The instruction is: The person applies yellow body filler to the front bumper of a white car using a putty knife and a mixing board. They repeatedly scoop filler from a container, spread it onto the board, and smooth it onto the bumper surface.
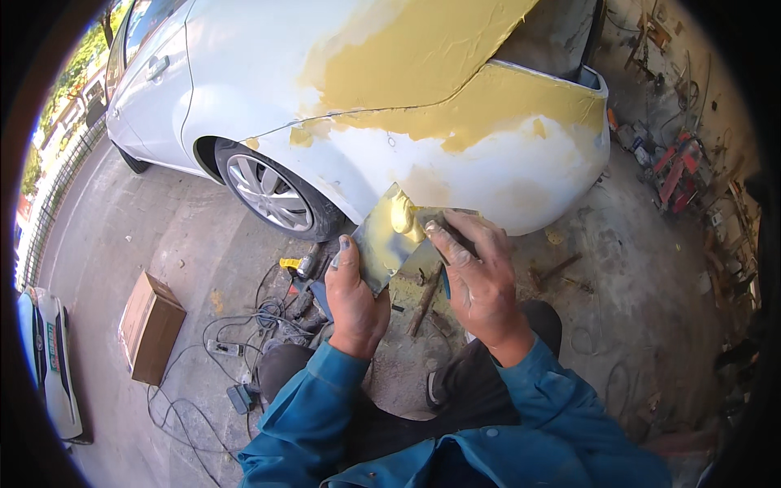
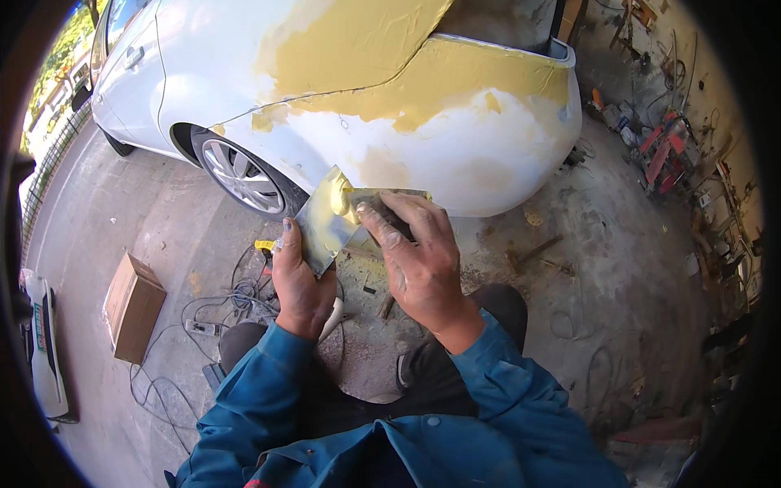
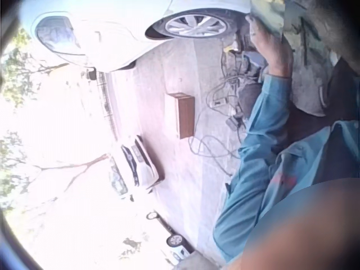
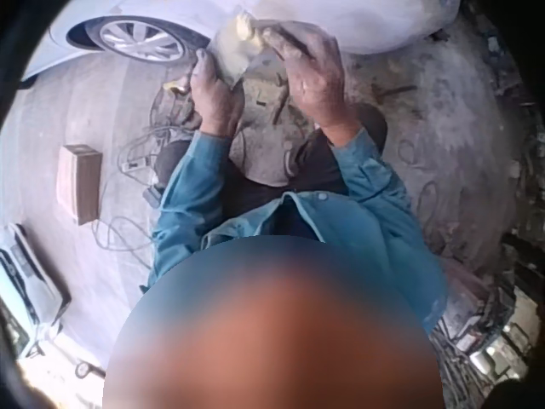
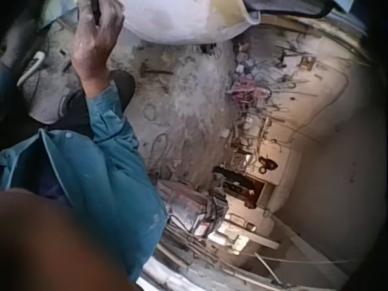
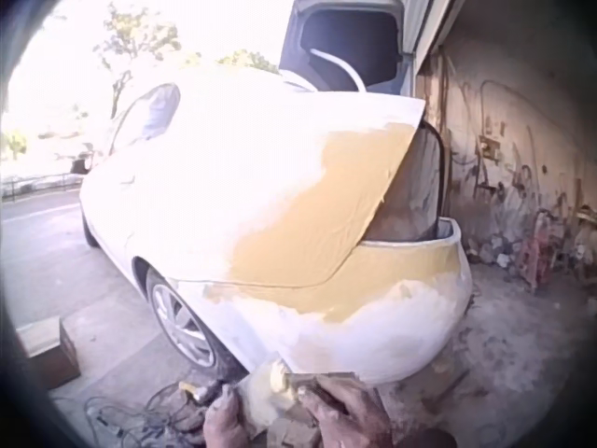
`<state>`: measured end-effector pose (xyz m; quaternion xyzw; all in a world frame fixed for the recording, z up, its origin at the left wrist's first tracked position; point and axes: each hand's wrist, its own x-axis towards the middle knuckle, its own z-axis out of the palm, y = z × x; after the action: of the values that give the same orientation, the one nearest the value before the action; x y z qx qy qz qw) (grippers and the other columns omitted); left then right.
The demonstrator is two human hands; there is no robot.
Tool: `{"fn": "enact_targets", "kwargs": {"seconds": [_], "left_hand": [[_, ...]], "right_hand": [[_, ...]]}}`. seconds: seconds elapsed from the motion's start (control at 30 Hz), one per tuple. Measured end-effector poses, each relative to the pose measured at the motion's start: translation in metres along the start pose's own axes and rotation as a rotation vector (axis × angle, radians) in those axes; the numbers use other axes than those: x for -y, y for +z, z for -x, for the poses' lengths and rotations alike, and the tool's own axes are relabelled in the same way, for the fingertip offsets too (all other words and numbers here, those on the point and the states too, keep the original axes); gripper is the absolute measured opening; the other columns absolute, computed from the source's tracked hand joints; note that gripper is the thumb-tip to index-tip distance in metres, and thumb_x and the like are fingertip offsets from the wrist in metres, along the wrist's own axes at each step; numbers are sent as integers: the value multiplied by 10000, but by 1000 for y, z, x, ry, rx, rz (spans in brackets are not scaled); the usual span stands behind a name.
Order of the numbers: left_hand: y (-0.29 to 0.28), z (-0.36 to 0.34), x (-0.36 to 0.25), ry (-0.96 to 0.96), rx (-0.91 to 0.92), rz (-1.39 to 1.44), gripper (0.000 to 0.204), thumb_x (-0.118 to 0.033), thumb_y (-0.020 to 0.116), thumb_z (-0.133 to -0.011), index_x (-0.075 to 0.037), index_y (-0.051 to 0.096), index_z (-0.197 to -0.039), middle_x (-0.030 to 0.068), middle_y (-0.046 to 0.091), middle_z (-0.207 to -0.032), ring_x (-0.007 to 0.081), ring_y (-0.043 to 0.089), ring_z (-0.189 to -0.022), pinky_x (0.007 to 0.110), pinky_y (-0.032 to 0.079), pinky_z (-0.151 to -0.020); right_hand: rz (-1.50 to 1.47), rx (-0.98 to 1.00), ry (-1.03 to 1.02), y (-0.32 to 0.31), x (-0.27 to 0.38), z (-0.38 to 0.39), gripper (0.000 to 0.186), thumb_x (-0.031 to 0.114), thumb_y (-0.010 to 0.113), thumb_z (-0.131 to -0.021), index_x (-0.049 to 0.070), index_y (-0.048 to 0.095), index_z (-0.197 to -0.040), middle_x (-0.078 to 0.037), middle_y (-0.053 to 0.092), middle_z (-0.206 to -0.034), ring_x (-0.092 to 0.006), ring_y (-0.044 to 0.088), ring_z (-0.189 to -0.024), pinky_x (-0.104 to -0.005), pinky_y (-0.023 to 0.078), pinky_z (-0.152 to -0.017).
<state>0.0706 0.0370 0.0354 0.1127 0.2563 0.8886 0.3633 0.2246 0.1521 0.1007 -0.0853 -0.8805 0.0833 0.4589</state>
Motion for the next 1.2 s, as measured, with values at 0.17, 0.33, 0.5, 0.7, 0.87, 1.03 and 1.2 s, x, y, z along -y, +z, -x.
{"fn": "enact_targets", "kwargs": {"seconds": [0.17, 0.33, 0.5, 0.7, 0.87, 1.03, 1.2], "left_hand": [[-7, -1, -1, 93, -20, -119, 432, -366, 527, -1241, 1, 673, -1416, 136, 769, -1346, 259, 758, -1193, 427, 605, -1052], [-12, -17, -22, 222, -205, -145, 412, -364, 533, -1238, -15, 698, -1383, 100, 788, -1296, 209, 775, -1145, 373, 616, -928], [-12, -22, -25, 191, -327, -72, 411, -359, 558, -1228, -15, 682, -1416, 95, 777, -1339, 229, 769, -1192, 381, 602, -996], [-14, -20, -21, 108, -297, -94, 403, -335, 553, -1228, -4, 674, -1422, 100, 770, -1359, 240, 765, -1232, 411, 615, -1050], [-14, -20, -24, 61, -264, -50, 417, -336, 538, -1232, -5, 666, -1451, 105, 766, -1383, 246, 766, -1237, 411, 619, -1063], [-16, -19, -24, 37, -237, -38, 435, -344, 518, -1237, -8, 653, -1480, 113, 758, -1413, 257, 763, -1254, 424, 617, -1077], [-13, -18, -23, 19, -230, -22, 443, -340, 514, -1236, -1, 637, -1493, 126, 755, -1419, 272, 760, -1267, 449, 611, -1107]], "right_hand": [[61, 190, -91, 19, 18, 16, 430, 24, 759, -929, 174, 863, -1319, -113, 708, -1426, -365, 653, -1320, -525, 527, -1183], [-125, 216, 1, 2, -1, 14, 394, -32, 748, -954, 88, 836, -1319, -143, 754, -1308, -372, 711, -1201, -488, 575, -1070], [394, -161, -87, -33, -54, -45, 428, -16, 762, -992, 106, 810, -1399, -125, 738, -1357, -358, 683, -1230, -478, 553, -1055], [729, -273, -191, -36, -94, -112, 466, 46, 761, -982, 212, 802, -1415, -73, 705, -1420, -331, 633, -1288, -522, 479, -1138], [798, -299, -180, -17, -114, -124, 489, 63, 767, -968, 259, 796, -1416, -48, 658, -1491, -324, 580, -1343, -566, 425, -1202], [808, -327, -121, 4, -127, -119, 471, 103, 774, -976, 297, 798, -1405, -35, 642, -1507, -330, 565, -1348, -575, 407, -1227], [812, -347, -90, 15, -133, -119, 471, 131, 787, -985, 330, 797, -1411, -29, 615, -1534, -332, 549, -1358, -577, 404, -1230]]}}
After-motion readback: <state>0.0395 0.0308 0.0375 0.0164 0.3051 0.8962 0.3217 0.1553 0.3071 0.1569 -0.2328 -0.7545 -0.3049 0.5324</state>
